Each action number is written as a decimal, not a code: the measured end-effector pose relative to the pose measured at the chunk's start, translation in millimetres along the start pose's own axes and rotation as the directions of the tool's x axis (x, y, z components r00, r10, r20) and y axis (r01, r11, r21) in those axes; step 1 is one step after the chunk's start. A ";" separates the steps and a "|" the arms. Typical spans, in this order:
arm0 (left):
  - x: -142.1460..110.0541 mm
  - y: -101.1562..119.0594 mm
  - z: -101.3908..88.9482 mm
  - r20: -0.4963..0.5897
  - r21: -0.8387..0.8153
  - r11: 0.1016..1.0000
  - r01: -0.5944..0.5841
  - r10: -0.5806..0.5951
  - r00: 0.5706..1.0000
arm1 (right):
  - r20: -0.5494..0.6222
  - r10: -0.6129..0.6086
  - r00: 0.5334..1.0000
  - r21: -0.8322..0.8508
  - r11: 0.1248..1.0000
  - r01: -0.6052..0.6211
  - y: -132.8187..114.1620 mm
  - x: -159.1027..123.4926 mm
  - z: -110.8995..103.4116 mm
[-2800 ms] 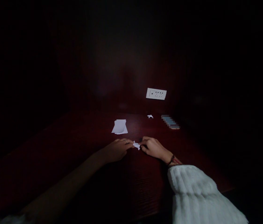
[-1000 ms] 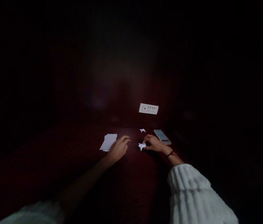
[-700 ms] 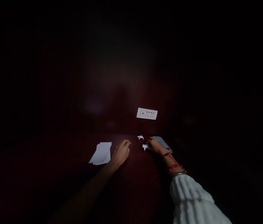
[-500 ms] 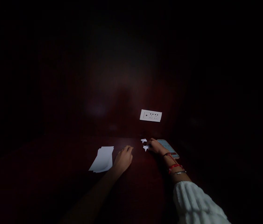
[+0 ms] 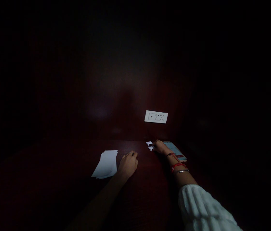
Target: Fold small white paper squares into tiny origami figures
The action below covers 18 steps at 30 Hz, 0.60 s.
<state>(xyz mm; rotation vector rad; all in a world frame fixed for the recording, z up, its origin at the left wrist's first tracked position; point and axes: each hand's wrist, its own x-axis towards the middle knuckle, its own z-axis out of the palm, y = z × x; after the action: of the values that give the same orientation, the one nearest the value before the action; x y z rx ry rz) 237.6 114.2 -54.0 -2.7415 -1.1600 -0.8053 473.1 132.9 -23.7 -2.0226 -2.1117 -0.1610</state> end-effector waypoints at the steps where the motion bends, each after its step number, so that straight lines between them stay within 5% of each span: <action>1: -0.3 0.0 -0.7 0.002 0.002 1.000 0.002 -0.002 1.000 | -0.007 0.007 1.000 -0.002 1.000 -0.007 -1.3 -0.6 -0.3; 12: -1.5 0.8 -4.2 -0.053 0.020 1.000 -0.016 0.017 0.998 | -0.072 0.068 0.995 0.006 0.998 -0.068 -7.5 -13.6 -11.8; 18: -14.8 14.2 -27.2 -0.102 0.010 0.995 -0.097 0.097 0.990 | -0.042 0.061 0.997 0.040 0.997 -0.060 -17.9 -47.3 -32.2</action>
<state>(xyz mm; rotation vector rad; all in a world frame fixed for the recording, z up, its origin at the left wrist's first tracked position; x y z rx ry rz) 226.7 87.6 -35.7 -2.6928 -1.0001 -0.9179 459.4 78.7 -2.0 -2.0392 -2.0093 -0.1516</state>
